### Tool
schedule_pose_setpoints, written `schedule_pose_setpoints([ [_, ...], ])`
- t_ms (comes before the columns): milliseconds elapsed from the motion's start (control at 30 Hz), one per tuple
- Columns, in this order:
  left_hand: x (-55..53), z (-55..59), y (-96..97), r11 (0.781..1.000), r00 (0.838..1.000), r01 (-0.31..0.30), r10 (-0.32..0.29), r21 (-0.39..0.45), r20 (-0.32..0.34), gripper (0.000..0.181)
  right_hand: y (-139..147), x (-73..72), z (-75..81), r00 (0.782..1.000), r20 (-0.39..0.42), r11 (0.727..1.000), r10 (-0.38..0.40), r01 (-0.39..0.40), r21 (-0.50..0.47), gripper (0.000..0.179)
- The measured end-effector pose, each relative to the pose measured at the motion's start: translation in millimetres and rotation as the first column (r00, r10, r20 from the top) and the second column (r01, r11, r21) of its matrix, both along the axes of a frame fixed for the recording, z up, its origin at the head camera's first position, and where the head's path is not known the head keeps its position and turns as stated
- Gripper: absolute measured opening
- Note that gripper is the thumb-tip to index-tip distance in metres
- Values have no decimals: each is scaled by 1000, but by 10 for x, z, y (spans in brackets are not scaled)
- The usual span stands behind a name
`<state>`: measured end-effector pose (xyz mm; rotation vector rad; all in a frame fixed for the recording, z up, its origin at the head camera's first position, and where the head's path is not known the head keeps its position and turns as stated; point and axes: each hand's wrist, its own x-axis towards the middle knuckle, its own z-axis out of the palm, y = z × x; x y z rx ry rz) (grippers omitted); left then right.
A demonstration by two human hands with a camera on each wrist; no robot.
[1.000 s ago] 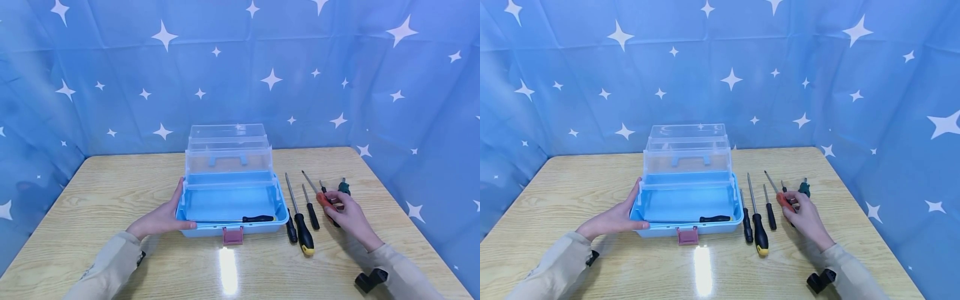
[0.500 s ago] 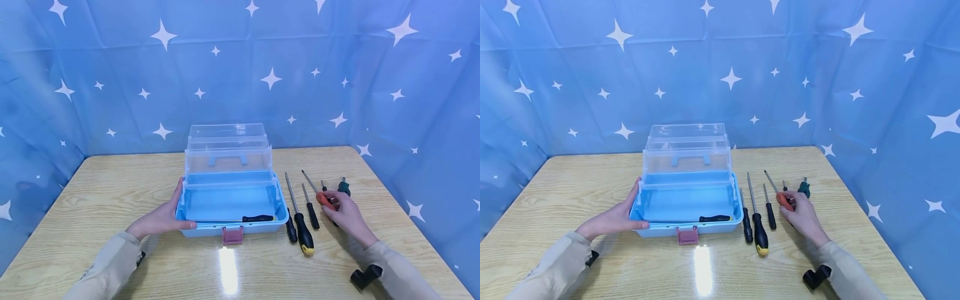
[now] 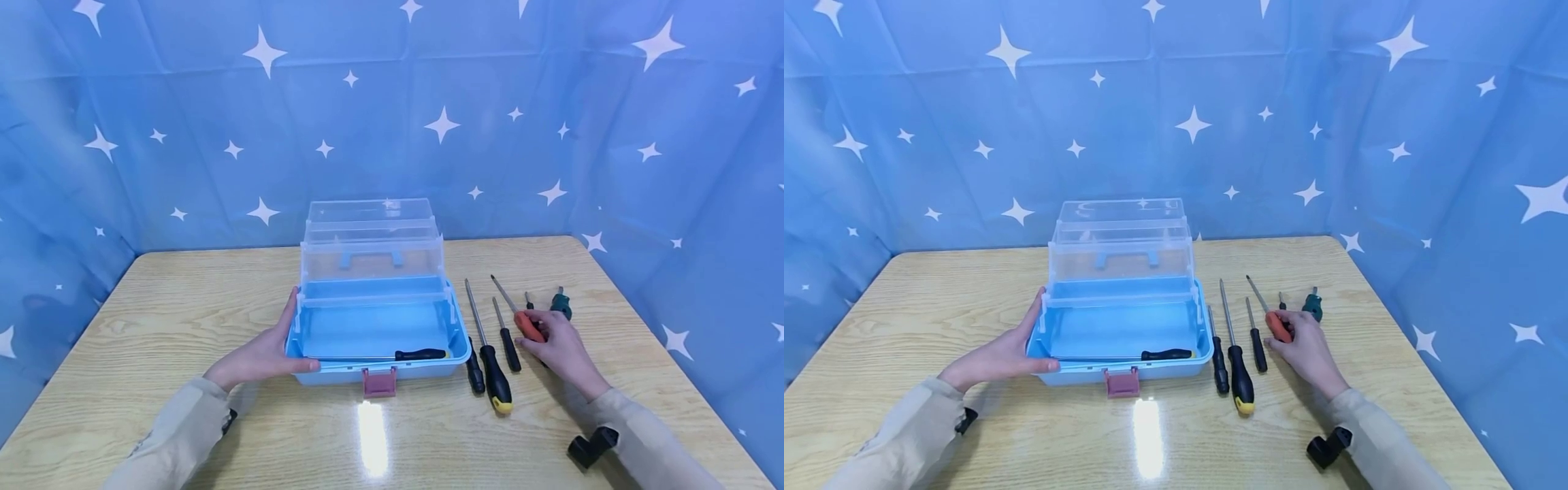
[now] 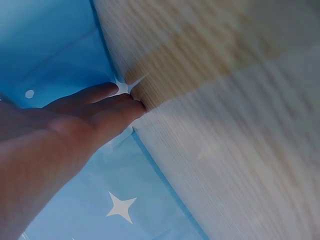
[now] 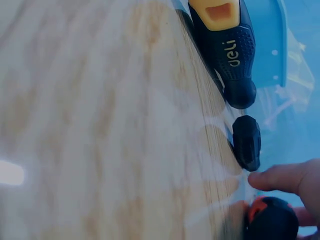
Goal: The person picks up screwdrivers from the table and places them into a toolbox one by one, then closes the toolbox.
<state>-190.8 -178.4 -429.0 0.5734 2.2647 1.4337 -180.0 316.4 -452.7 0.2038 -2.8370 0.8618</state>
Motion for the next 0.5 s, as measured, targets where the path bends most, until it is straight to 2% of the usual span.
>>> schedule_pose_setpoints([
  [267, -2, -5, -6, 1000, 1000, -11, 11, -7, 15, 125, -19, 4, -5, 999, -31, 1000, -10, 11, 17, 45],
  [500, 5, 1, -8, 1000, 1000, -12, 12, -9, 19, 124, -14, 8, 7, 999, 2, 999, -45, 45, -26, 45],
])
